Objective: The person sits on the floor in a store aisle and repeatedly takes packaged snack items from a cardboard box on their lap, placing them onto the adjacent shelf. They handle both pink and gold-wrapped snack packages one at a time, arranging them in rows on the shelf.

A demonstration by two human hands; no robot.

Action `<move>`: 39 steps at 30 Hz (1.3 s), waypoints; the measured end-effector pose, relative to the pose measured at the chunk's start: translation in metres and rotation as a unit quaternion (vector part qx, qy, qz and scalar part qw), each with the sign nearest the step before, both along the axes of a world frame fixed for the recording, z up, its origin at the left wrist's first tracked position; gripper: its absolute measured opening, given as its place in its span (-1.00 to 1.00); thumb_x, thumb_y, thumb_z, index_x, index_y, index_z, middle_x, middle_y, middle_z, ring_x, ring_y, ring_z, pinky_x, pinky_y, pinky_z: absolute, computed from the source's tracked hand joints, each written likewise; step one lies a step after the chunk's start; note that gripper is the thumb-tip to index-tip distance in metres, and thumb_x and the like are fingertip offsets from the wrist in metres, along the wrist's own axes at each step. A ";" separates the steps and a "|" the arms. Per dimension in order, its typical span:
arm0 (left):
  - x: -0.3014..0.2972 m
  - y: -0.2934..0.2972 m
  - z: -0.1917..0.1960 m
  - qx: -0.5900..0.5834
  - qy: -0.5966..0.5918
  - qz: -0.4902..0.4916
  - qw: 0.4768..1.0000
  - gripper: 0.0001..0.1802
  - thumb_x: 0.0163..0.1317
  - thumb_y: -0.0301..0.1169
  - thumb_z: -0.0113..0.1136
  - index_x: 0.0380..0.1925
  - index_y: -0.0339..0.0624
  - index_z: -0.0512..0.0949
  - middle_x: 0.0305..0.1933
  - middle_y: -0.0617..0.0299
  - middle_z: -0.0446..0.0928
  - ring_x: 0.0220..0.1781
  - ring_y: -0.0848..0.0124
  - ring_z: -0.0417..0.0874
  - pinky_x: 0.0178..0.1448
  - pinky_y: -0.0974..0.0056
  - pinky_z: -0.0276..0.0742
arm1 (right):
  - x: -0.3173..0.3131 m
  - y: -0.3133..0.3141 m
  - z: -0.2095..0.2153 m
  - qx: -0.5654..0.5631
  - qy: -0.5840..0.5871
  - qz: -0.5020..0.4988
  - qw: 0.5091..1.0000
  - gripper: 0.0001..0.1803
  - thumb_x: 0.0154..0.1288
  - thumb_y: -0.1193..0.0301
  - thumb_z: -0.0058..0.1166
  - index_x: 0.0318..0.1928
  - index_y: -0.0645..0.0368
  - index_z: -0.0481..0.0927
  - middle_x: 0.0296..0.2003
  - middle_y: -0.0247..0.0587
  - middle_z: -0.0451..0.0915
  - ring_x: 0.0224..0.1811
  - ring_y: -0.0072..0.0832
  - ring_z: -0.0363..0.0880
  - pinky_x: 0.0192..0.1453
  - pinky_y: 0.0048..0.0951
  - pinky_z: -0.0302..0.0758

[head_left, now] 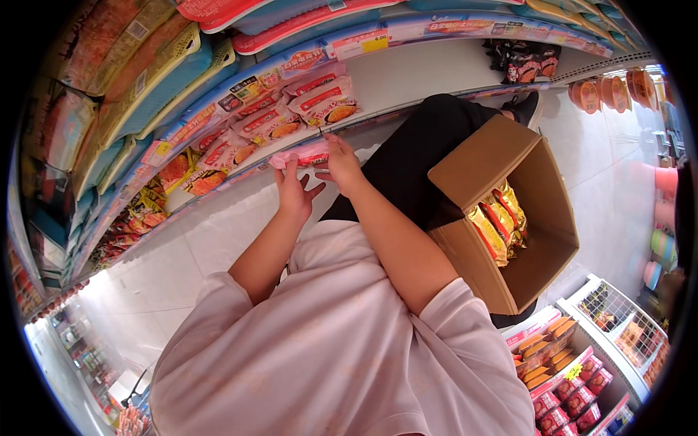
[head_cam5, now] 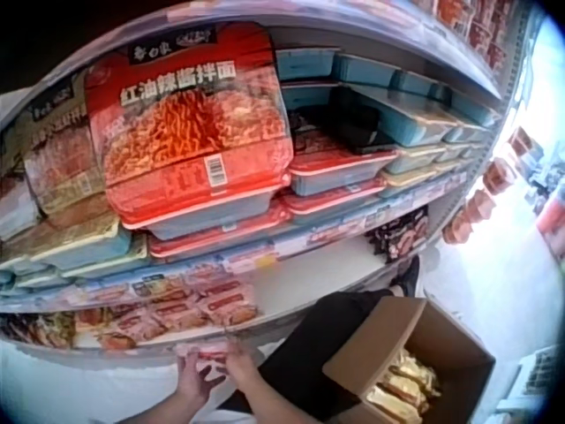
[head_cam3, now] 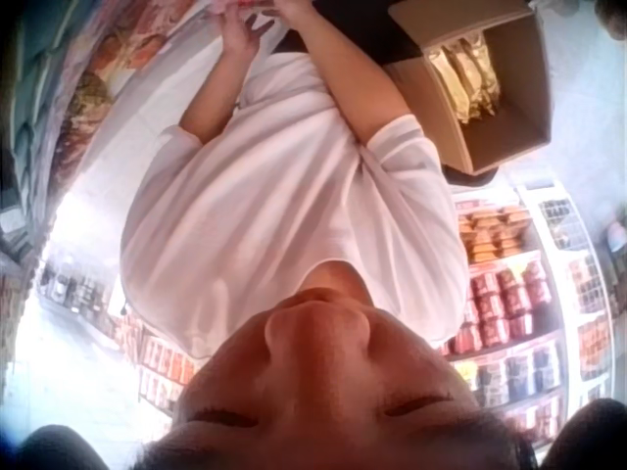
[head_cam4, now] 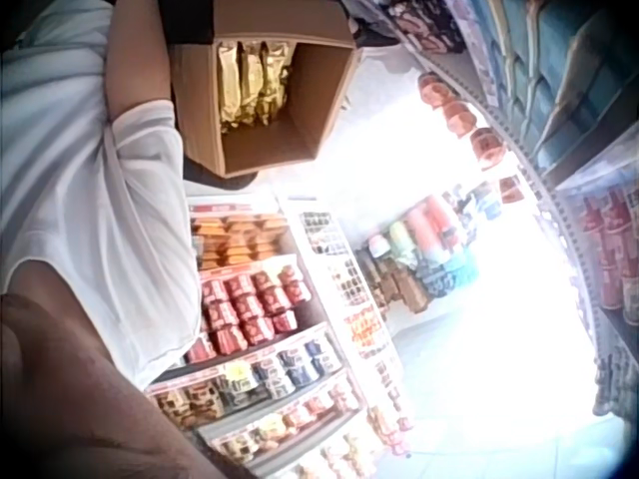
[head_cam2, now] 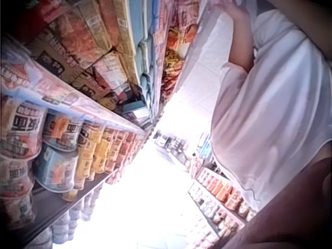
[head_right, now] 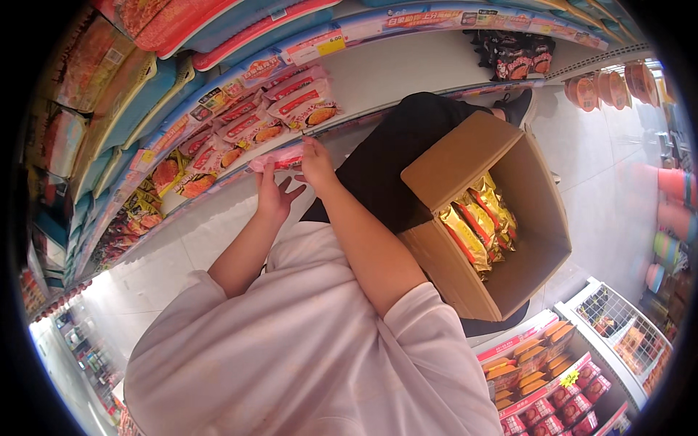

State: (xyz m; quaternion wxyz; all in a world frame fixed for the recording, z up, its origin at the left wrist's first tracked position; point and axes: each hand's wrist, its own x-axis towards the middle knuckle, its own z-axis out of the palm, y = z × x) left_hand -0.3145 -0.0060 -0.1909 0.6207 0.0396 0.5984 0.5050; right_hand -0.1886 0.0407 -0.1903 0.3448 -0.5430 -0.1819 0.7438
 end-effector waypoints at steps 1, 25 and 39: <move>0.002 0.003 0.003 -0.017 0.008 0.010 1.000 -0.06 0.35 0.20 0.28 0.56 0.32 0.00 0.71 0.06 -0.18 0.68 -0.22 -0.02 0.42 -0.54 0.34 | -0.001 0.000 0.000 0.002 -0.007 0.005 1.000 -0.46 0.74 0.03 -0.28 0.53 -0.08 0.36 0.19 -0.06 0.62 0.06 -0.18 0.71 0.08 -0.07 0.73; -0.073 0.043 -0.034 -0.029 -0.092 0.183 0.978 -0.56 0.50 -0.29 -0.08 0.28 -0.27 0.38 0.27 -0.10 0.44 0.33 -0.06 0.55 0.43 -0.24 0.60 | -0.010 0.001 -0.019 0.175 0.014 0.169 0.970 -0.19 0.49 0.05 0.18 0.65 -0.25 0.19 0.56 -0.27 0.27 0.45 -0.30 0.38 0.21 -0.14 0.54; -0.055 0.069 -0.039 0.030 -0.086 0.229 0.969 -0.39 0.50 -0.20 0.26 0.38 -0.20 0.27 0.35 -0.16 0.30 0.31 0.03 0.54 0.35 -0.08 0.70 | -0.009 -0.003 -0.023 0.127 -0.088 0.157 0.975 -0.33 0.33 0.16 0.30 0.38 0.18 0.55 0.25 0.02 0.65 0.29 -0.23 0.62 0.32 -0.25 0.53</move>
